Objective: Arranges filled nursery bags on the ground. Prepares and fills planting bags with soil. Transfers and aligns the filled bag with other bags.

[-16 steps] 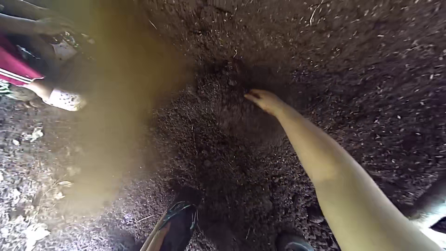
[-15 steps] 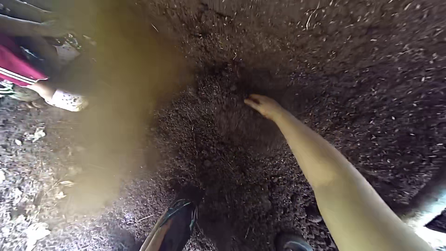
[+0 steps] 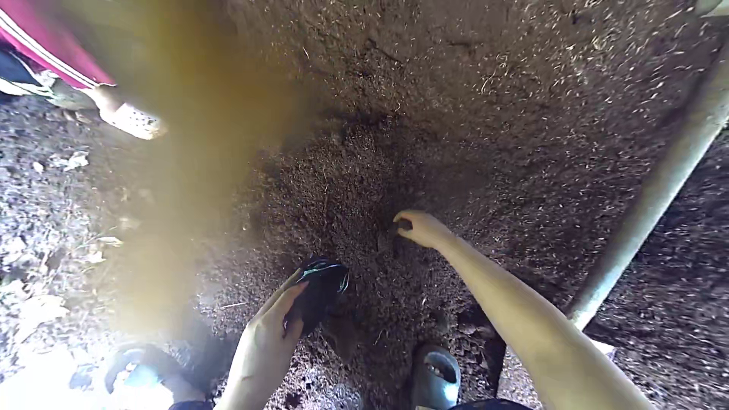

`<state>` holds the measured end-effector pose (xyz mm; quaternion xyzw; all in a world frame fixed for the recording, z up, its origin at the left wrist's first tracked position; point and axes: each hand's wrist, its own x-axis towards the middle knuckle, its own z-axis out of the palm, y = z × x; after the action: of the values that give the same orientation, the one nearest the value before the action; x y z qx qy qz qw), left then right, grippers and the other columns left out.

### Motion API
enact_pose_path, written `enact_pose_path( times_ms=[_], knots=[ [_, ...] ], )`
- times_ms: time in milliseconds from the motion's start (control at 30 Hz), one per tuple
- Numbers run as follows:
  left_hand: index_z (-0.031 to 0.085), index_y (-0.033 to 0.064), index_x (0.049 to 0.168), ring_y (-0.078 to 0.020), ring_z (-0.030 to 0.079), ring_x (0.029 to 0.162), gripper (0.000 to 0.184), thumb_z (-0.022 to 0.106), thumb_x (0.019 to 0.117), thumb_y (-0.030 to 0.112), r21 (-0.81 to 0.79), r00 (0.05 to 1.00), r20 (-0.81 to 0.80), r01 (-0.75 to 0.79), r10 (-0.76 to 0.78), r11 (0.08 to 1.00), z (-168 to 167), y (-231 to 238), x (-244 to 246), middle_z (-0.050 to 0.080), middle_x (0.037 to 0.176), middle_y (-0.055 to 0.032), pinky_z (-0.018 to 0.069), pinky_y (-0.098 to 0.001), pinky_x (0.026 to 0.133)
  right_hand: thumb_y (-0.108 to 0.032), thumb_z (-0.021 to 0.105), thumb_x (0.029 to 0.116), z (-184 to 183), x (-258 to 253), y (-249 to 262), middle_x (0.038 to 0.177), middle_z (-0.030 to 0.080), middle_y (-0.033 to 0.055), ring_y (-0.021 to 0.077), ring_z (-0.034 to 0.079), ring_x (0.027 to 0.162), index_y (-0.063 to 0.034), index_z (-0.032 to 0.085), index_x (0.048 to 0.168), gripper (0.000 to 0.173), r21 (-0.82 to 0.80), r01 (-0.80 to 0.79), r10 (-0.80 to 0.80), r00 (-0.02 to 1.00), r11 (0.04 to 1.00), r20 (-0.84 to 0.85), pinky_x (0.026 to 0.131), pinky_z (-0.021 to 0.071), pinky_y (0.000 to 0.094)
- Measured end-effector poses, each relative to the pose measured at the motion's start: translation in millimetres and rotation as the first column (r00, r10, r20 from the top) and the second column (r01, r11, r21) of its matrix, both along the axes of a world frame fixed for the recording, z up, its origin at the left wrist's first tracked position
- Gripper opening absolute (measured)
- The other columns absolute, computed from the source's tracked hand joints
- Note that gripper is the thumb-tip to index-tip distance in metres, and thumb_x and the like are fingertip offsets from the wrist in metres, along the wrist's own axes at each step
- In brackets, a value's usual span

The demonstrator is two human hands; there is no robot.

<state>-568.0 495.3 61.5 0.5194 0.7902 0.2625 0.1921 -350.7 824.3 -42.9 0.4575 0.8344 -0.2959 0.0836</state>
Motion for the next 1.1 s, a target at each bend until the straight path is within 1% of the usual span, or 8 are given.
enact_pose_path(
  times_ms=[100, 333, 533, 633, 800, 900, 1000, 1100],
  knots=[
    [0.068, 0.0108, 0.134, -0.0241, 0.067, 0.124, 0.044, 0.054, 0.094, -0.001, 0.073, 1.0, -0.018, 0.0, 0.001, 0.997, 5, -6, -2, 0.058, 0.149, -0.0071, 0.0564, -0.0433, 0.097, -0.042, 0.06, 0.1031, 15, -2, 9, 0.132, 0.065, 0.0217, 0.0457, 0.056, 0.128, -0.0173, 0.058, 0.143, 0.047, 0.065, 0.032, -0.035, 0.999, 0.997, 0.038, 0.103, 0.0433, 0.0698],
    [0.069, 0.0145, 0.133, -0.0216, 0.068, 0.121, 0.044, 0.054, 0.0948, -0.001, 0.099, 1.0, -0.01, 0.013, -0.012, 0.995, 16, -18, -14, 0.06, 0.147, -0.0025, 0.0574, -0.0426, 0.095, -0.003, 0.081, 0.0805, -45, -54, -46, 0.164, 0.032, 0.0199, 0.0545, 0.027, 0.147, -0.0207, 0.066, 0.136, 0.06, 0.068, -0.28, 0.257, 0.936, 0.958, 0.241, 0.108, 0.0282, 0.0803],
    [0.063, 0.017, 0.141, -0.0251, 0.064, 0.128, 0.047, 0.052, 0.0992, -0.001, -0.124, 0.998, 0.067, 0.018, -0.009, 0.992, 29, -31, -21, 0.054, 0.154, -0.0009, 0.0529, -0.0486, 0.102, -0.039, 0.063, 0.1024, -10, -44, -38, 0.137, 0.057, 0.0282, 0.0437, 0.06, 0.121, -0.0033, 0.059, 0.137, 0.05, -0.239, 0.138, -0.136, 0.99, 0.961, 0.026, 0.097, 0.0495, 0.0622],
    [0.059, 0.0186, 0.146, -0.0273, 0.059, 0.134, 0.048, 0.051, 0.1014, 0.003, -0.247, 0.988, 0.113, 0.128, -0.103, 0.96, 28, -35, -17, 0.051, 0.157, -0.0021, 0.0497, -0.0531, 0.107, -0.036, 0.055, 0.1068, -3, -21, -39, 0.143, 0.054, 0.0248, 0.0415, 0.056, 0.127, -0.0046, 0.054, 0.141, 0.047, -0.354, 0.293, -0.329, 0.943, 0.888, -0.047, 0.099, 0.0481, 0.0627],
    [0.062, 0.0209, 0.142, -0.0287, 0.059, 0.133, 0.045, 0.055, 0.1005, 0.003, -0.28, 0.961, 0.179, 0.255, -0.211, 0.925, 17, -50, 3, 0.052, 0.155, -0.0007, 0.0512, -0.0587, 0.102, -0.045, 0.078, 0.0896, -37, -17, -71, 0.157, 0.042, 0.0252, 0.0514, 0.037, 0.143, -0.0184, 0.047, 0.155, 0.077, 0.063, -0.062, 0.054, 0.992, 0.996, 0.116, 0.113, 0.0287, 0.074],
    [0.065, 0.0207, 0.137, -0.0311, 0.063, 0.126, 0.043, 0.055, 0.1003, 0.002, -0.275, 0.953, 0.189, 0.283, -0.237, 0.919, 2, -60, 12, 0.06, 0.147, -0.0037, 0.0531, -0.0612, 0.096, -0.028, 0.086, 0.0832, -32, -35, -106, 0.157, 0.038, 0.0309, 0.0598, 0.03, 0.144, -0.0151, 0.038, 0.159, 0.091, 0.196, -0.23, 0.155, 0.929, 0.953, 0.336, 0.108, 0.0328, 0.0767],
    [0.065, 0.0151, 0.136, -0.0351, 0.063, 0.124, 0.039, 0.054, 0.1013, 0.001, -0.344, 0.944, 0.203, 0.318, -0.26, 0.883, -4, -68, 13, 0.064, 0.14, -0.0096, 0.0527, -0.0634, 0.094, -0.039, 0.072, 0.0936, -17, -54, -114, 0.153, 0.042, 0.0343, 0.0541, 0.036, 0.144, -0.0021, 0.035, 0.157, 0.082, 0.18, -0.233, 0.137, 0.893, 0.956, 0.429, 0.112, 0.0336, 0.0699],
    [0.064, 0.0092, 0.135, -0.0395, 0.063, 0.122, 0.036, 0.053, 0.1014, 0.002, -0.454, 0.94, 0.236, 0.33, -0.245, 0.828, 0, -73, 9, 0.065, 0.134, -0.016, 0.0518, -0.0653, 0.092, -0.049, 0.046, 0.1056, -15, -81, -122, 0.142, 0.055, 0.0313, 0.0444, 0.055, 0.132, 0.0032, 0.046, 0.148, 0.067, 0.038, 0.104, -0.11, 0.974, 0.994, 0.196, 0.108, 0.0434, 0.0622]
  ],
)
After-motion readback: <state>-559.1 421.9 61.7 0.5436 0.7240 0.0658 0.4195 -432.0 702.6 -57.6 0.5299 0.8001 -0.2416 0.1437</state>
